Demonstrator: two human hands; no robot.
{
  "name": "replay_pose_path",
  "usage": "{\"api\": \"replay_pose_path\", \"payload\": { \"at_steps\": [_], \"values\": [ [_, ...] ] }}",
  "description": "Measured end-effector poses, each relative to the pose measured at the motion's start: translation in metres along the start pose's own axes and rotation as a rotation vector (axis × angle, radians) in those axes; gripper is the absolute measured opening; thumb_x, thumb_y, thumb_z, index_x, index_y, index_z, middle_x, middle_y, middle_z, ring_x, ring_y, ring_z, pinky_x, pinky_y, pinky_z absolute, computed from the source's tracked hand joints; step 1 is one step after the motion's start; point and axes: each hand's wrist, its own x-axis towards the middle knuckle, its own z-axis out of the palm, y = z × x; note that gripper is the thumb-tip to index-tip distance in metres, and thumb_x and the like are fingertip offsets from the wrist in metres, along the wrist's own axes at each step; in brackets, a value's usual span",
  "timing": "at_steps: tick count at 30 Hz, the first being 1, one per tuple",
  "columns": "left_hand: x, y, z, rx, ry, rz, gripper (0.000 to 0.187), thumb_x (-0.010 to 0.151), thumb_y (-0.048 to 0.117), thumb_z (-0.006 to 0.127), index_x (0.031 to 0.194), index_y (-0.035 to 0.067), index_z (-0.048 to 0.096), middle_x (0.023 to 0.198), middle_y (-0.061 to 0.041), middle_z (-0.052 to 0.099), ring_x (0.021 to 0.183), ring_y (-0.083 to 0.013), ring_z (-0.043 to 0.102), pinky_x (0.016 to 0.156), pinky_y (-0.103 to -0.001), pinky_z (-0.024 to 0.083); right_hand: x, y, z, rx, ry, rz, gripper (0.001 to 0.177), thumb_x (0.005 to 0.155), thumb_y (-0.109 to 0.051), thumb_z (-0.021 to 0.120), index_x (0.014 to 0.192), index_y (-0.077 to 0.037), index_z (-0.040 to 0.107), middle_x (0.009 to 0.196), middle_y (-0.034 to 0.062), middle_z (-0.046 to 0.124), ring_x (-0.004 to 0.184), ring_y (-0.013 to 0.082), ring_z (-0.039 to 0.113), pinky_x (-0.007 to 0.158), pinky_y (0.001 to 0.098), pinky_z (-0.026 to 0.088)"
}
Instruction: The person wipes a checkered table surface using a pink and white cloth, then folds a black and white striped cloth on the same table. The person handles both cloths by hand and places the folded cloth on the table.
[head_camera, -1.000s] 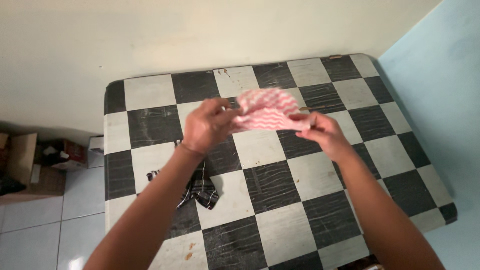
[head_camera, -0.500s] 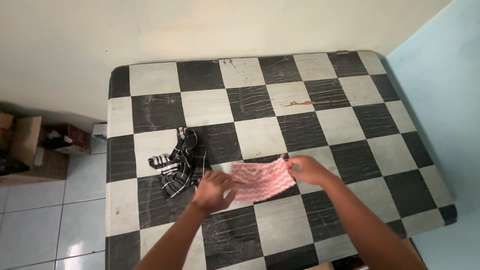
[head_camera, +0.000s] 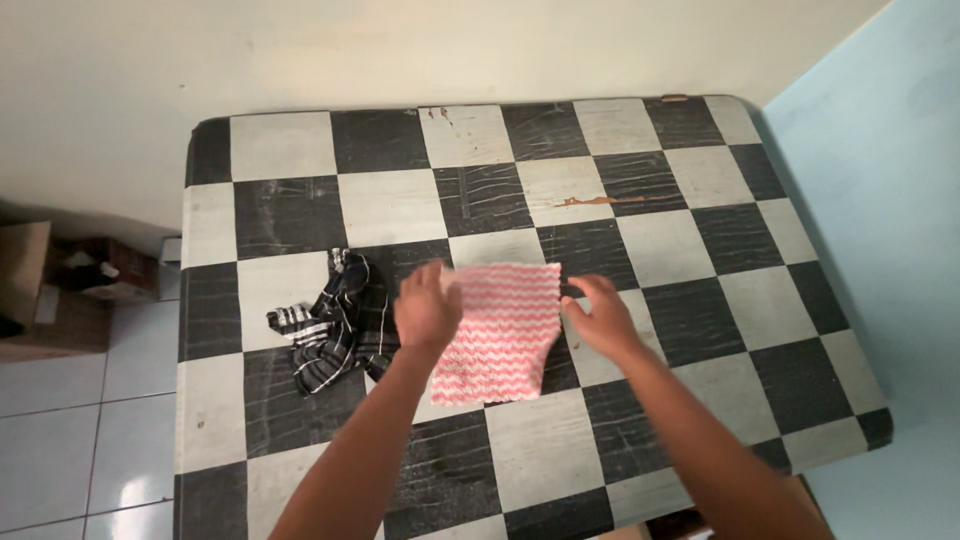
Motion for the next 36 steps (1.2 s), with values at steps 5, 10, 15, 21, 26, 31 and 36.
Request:
{"api": "replay_pose_path", "payload": {
  "at_steps": [5, 10, 15, 21, 26, 31, 36],
  "values": [
    [-0.011, -0.013, -0.035, 0.373, 0.258, 0.018, 0.061, 0.08, 0.037, 0.068, 0.137, 0.018, 0.056, 0.154, -0.017, 0.045, 0.144, -0.0427, 0.034, 0.11, -0.072, 0.028, -0.018, -0.033, 0.042, 0.162, 0.046, -0.08, 0.061, 0.091, -0.029, 0.065, 0.145, -0.005, 0.052, 0.15, 0.0212, 0.053, 0.139, 0.0353, 0.053, 0.113, 0.0447, 0.046],
    [-0.047, -0.074, -0.038, 0.414, 0.287, 0.073, 0.062, 0.077, 0.039, 0.071, 0.135, 0.019, 0.063, 0.148, -0.018, 0.049, 0.136, -0.0456, 0.041, 0.102, -0.067, 0.036, -0.023, -0.089, 0.088, -0.304, -0.177, -0.005, 0.083, 0.081, -0.043, 0.069, 0.154, -0.014, 0.042, 0.162, 0.0229, 0.03, 0.151, 0.0474, 0.024, 0.113, 0.0676, 0.024],
    [-0.023, -0.135, -0.058, 0.115, 0.347, 0.048, 0.028, 0.095, 0.014, 0.066, 0.122, 0.013, 0.073, 0.126, -0.009, 0.071, 0.118, -0.032, 0.063, 0.098, -0.045, 0.053, -0.021, -0.095, 0.133, -0.263, 0.054, -0.221, 0.057, 0.099, -0.034, 0.05, 0.155, -0.022, 0.05, 0.162, 0.0069, 0.046, 0.154, 0.0319, 0.036, 0.124, 0.0587, 0.026],
    [0.016, -0.172, -0.161, -0.042, 0.772, 0.058, 0.022, 0.097, 0.007, 0.074, 0.117, -0.001, 0.076, 0.12, -0.018, 0.071, 0.112, -0.0361, 0.067, 0.097, -0.045, 0.055, -0.078, -0.198, 0.197, -0.105, -0.219, -0.761, 0.063, 0.101, -0.047, 0.038, 0.156, -0.017, 0.045, 0.166, 0.0074, 0.031, 0.154, 0.0368, 0.018, 0.118, 0.0645, 0.01],
    [0.041, -0.202, -0.235, -0.267, 0.793, 0.046, 0.023, 0.102, 0.003, 0.069, 0.124, -0.004, 0.072, 0.124, -0.02, 0.069, 0.108, -0.0312, 0.069, 0.092, -0.038, 0.056, -0.05, -0.294, 0.252, -0.122, -0.325, -0.686, 0.064, 0.109, -0.049, 0.033, 0.16, -0.013, 0.042, 0.169, 0.0117, 0.025, 0.158, 0.0406, 0.01, 0.12, 0.0673, 0.003],
    [0.073, -0.212, -0.268, -0.309, 0.735, 0.095, 0.023, 0.102, 0.002, 0.067, 0.123, -0.004, 0.071, 0.123, -0.019, 0.069, 0.109, -0.0302, 0.069, 0.093, -0.038, 0.055, 0.067, -0.359, 0.314, -0.155, -0.381, -0.397, 0.055, 0.11, -0.041, 0.025, 0.156, -0.016, 0.041, 0.172, 0.0085, 0.024, 0.161, 0.0376, 0.007, 0.125, 0.0658, -0.001],
    [0.124, -0.208, -0.262, -0.26, 0.662, 0.278, 0.022, 0.1, 0.001, 0.068, 0.122, -0.001, 0.073, 0.121, -0.018, 0.071, 0.115, -0.032, 0.067, 0.1, -0.04, 0.053, 0.199, -0.375, 0.335, -0.154, -0.124, -0.214, 0.061, 0.108, -0.039, 0.019, 0.165, -0.019, 0.018, 0.172, 0.0109, 0.015, 0.158, 0.0362, 0.007, 0.123, 0.0668, -0.001]
  ]
}}
